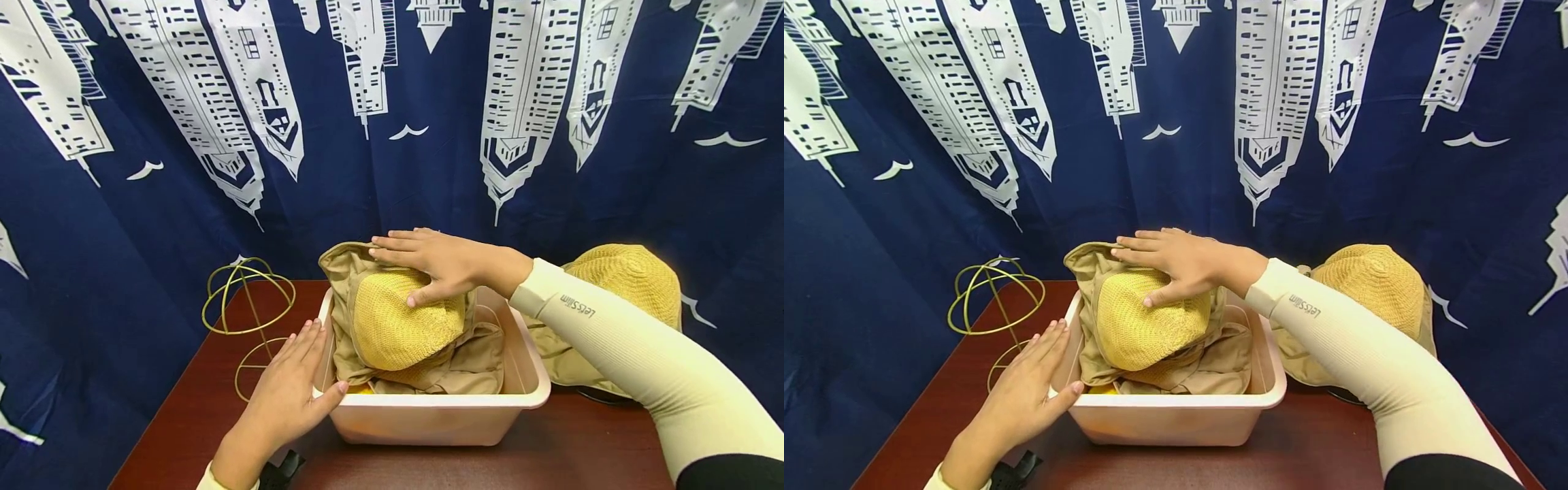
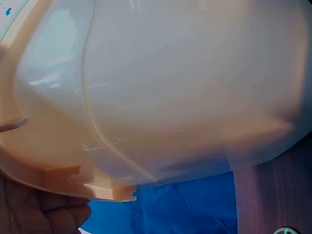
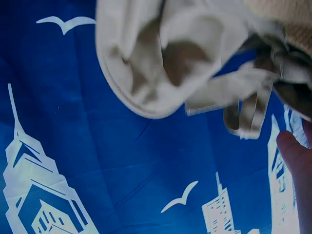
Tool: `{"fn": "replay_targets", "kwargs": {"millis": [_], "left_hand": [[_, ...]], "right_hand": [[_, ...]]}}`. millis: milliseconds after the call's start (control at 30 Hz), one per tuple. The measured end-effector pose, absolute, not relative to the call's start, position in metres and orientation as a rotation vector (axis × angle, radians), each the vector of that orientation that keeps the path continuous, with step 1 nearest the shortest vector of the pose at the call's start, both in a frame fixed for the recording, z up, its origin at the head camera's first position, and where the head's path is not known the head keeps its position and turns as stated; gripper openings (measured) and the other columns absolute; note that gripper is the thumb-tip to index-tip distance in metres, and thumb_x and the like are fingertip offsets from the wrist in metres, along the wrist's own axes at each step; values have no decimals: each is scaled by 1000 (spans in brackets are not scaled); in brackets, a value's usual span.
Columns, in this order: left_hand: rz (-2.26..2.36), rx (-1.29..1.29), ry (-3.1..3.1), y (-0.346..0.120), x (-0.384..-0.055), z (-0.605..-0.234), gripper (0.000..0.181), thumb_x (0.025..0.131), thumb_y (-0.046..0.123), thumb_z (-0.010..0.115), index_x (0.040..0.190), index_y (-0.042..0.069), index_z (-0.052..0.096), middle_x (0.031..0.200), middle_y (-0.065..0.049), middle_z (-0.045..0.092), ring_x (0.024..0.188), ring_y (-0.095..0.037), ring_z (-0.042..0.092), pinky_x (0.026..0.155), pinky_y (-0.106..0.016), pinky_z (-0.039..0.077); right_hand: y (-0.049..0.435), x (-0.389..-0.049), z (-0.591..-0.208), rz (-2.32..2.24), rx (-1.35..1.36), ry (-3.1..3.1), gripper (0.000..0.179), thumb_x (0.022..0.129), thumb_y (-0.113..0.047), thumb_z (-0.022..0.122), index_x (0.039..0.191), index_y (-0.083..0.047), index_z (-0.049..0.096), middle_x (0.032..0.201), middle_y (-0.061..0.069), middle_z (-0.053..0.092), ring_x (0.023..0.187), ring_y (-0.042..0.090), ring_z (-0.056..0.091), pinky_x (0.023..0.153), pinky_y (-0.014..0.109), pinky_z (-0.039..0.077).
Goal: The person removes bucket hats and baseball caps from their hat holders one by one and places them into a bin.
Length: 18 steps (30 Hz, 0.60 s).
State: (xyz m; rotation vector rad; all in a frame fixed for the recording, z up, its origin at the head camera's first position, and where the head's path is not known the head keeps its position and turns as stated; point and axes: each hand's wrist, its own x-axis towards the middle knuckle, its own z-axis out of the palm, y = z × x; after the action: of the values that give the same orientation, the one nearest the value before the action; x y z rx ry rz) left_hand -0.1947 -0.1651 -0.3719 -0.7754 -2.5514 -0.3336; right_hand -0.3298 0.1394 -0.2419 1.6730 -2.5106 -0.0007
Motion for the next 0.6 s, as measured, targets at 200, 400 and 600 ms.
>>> {"fn": "replay_targets", "kwargs": {"millis": [200,400,600], "left_hand": [[-334,-771,-2556,-166,-196,-371,82,92,54,57,142,-10,47,148,-23,45,141,-36,37,114,-51,32],[-342,-780,-2543,-166,-197,-372,81,92,53,58,141,-10,47,147,-23,46,141,-36,37,113,-52,33],[-334,-784,-2553,-166,-196,-372,83,93,56,55,143,-9,46,151,-22,42,143,-33,35,113,-51,32]], "right_hand": [[137,-317,-254,-67,1749,-2422,96,86,-80,42,160,-20,23,165,1,16,152,29,2,114,67,14],[125,-321,-263,-138,1766,-2361,100,84,-85,33,160,-20,21,166,1,12,152,28,-5,114,66,14],[117,-322,-271,-130,1833,-2426,95,90,-79,34,160,-16,19,166,2,9,152,27,5,120,52,14]]}}
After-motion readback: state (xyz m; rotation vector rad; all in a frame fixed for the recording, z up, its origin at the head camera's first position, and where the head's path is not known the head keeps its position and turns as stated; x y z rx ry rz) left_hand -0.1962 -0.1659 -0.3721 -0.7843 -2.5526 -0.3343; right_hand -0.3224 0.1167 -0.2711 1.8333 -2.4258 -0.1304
